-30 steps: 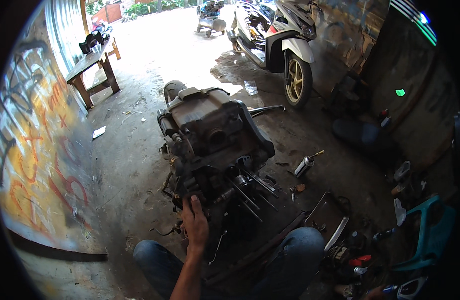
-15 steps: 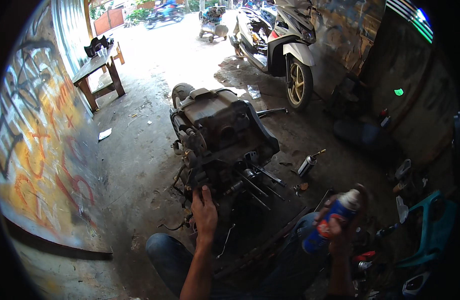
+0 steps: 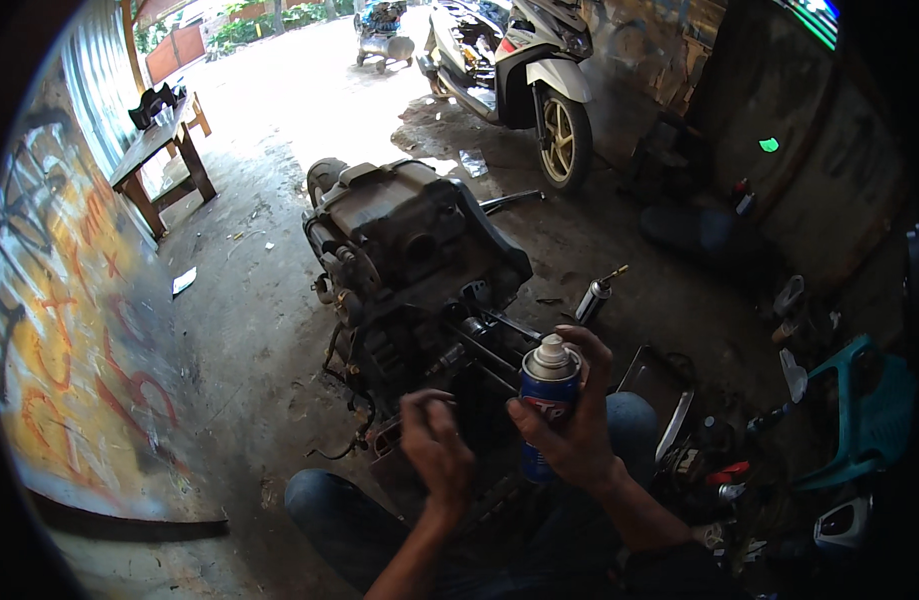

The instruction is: Disassembling engine cylinder blocks and cleaning the mechanical hardware component using a spray cleaner.

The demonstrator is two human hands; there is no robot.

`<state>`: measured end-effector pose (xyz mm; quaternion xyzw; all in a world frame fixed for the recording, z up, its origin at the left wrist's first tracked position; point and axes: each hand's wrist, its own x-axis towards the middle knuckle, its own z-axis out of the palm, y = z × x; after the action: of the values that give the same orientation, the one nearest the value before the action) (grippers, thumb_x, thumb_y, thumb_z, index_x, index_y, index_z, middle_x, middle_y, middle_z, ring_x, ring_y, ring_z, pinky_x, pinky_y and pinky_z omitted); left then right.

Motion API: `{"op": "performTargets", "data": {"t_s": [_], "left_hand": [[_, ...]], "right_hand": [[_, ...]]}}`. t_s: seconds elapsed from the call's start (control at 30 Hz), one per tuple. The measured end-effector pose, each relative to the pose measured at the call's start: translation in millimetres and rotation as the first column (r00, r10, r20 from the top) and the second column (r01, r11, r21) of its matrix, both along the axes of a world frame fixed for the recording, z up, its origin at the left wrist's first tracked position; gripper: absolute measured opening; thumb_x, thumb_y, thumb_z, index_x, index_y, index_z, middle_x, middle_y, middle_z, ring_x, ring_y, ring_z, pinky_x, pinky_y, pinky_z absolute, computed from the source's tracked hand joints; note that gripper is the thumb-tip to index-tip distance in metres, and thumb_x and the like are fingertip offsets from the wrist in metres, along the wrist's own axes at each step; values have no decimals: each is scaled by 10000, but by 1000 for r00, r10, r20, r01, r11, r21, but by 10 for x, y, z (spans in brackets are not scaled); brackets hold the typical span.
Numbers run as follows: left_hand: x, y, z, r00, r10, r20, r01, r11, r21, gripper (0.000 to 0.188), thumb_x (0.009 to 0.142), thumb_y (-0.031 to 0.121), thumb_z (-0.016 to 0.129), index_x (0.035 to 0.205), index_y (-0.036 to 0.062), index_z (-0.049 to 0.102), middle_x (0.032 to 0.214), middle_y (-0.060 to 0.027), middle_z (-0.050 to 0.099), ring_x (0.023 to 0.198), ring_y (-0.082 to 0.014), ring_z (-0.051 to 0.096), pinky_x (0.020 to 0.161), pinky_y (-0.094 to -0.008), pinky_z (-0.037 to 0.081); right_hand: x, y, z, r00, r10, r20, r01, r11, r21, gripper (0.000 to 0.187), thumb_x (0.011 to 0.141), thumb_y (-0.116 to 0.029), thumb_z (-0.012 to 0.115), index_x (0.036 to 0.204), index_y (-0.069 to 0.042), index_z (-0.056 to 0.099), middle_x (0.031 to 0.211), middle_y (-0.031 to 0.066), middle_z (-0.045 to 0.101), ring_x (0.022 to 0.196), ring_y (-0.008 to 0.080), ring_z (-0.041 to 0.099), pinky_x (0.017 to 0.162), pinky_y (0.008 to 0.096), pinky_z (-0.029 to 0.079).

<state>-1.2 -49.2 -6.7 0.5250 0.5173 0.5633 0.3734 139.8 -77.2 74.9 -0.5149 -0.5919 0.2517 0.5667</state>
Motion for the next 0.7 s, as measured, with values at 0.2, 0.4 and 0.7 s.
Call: {"op": "performTargets", "data": {"t_s": [0.2, 0.4, 0.7], "left_hand": [[355, -462, -25, 704, -512, 491, 612, 789, -55, 582, 1023, 468, 238, 1184, -13, 524, 1029, -152, 628, 919, -180, 614, 791, -307, 480], [465, -579, -73, 893, -325, 311, 362, 930, -67, 472, 940, 372, 575, 1201, 0, 448, 1042, -164, 608, 886, -207, 643, 717, -312, 517], [290, -492, -255, 939, -341, 37, 325, 920, 218, 419, 777, 140, 711, 1093, 12, 469, 1026, -178, 558, 783, -245, 639, 641, -316, 522]], "right_hand": [[108, -67, -120, 1000, -12, 5, 11, 997, 78, 705, 771, -87, 712, 1357, -21, 326, 1228, 136, 431, 974, 170, 536, 834, 308, 478], [0, -135, -102, 970, -189, 151, 185, 982, 37, 802, 797, -153, 721, 1453, -67, 267, 1190, 162, 489, 1020, 228, 578, 822, 369, 489], [32, -130, -212, 913, -69, 401, 45, 997, 68, 716, 806, -139, 700, 1403, -59, 312, 1158, 173, 500, 933, 241, 579, 804, 371, 485]]}}
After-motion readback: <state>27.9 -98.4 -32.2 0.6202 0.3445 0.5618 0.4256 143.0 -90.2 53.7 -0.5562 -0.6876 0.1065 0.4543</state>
